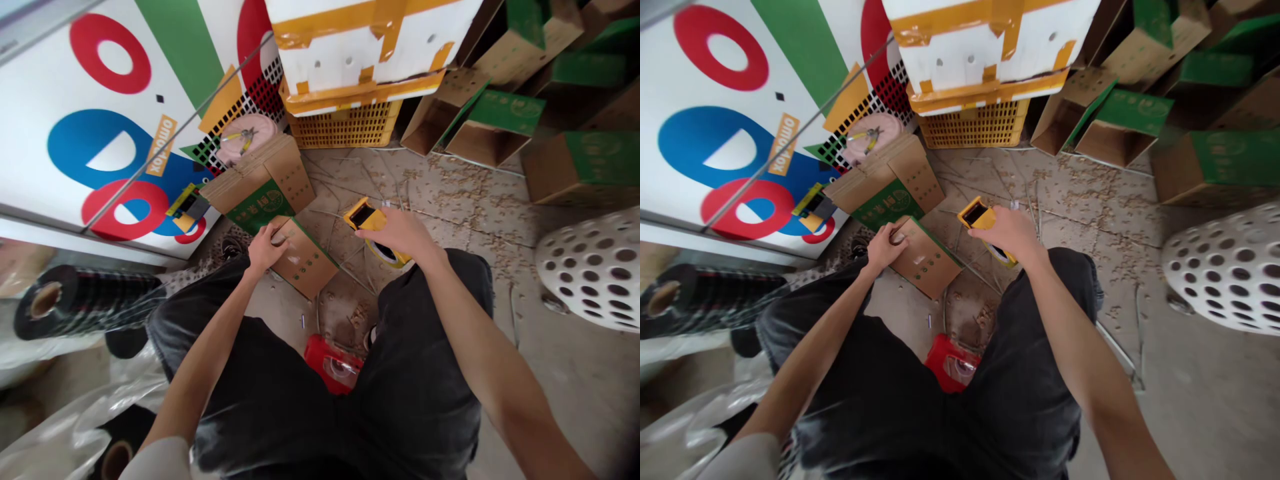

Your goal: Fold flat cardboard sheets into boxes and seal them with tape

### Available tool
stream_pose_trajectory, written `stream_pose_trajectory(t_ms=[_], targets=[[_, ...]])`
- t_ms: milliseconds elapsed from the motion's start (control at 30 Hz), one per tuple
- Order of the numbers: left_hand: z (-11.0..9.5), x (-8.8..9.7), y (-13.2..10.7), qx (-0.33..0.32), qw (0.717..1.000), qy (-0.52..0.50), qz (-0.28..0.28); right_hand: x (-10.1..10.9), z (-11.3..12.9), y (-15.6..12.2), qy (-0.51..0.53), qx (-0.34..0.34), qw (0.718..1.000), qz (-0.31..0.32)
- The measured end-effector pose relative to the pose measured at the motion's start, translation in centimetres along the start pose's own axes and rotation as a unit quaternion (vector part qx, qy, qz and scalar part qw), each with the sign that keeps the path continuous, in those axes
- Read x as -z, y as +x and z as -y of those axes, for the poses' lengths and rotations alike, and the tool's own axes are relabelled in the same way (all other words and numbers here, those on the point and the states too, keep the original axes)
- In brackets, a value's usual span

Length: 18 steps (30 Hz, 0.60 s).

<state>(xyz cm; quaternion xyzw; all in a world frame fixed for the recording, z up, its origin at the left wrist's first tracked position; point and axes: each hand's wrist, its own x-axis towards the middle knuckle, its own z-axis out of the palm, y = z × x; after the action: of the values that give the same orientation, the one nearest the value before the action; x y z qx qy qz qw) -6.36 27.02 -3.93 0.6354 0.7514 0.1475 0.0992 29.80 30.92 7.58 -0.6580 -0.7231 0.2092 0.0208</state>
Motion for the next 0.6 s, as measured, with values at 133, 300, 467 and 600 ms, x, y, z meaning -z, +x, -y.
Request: stream_pose_trajectory(t_ms=[133,300,467,600], targets=[[0.83,0.13,0.17,-0.023,1.0,-0.004,0.014,-0.14,-0.16,0.07,0.003,0.005,1.0,-0.006],[1.01,0.72,0.22,-0.024,0.999,-0.022,0.031,-0.29,-0.3,0.14,-0.002,0.007,1.0,-0.006],[0.58,0.64,0.23,-0.015,0.999,-0.021,0.027,-0.37,-0.35,0.2,-0.004,0.007,1.0,-0.001],[0.13,0.57,0.2,0.004,1.0,-0.018,0.025,-0.37,-0.35,0.22,-0.004,0.006,1.0,-0.001]])
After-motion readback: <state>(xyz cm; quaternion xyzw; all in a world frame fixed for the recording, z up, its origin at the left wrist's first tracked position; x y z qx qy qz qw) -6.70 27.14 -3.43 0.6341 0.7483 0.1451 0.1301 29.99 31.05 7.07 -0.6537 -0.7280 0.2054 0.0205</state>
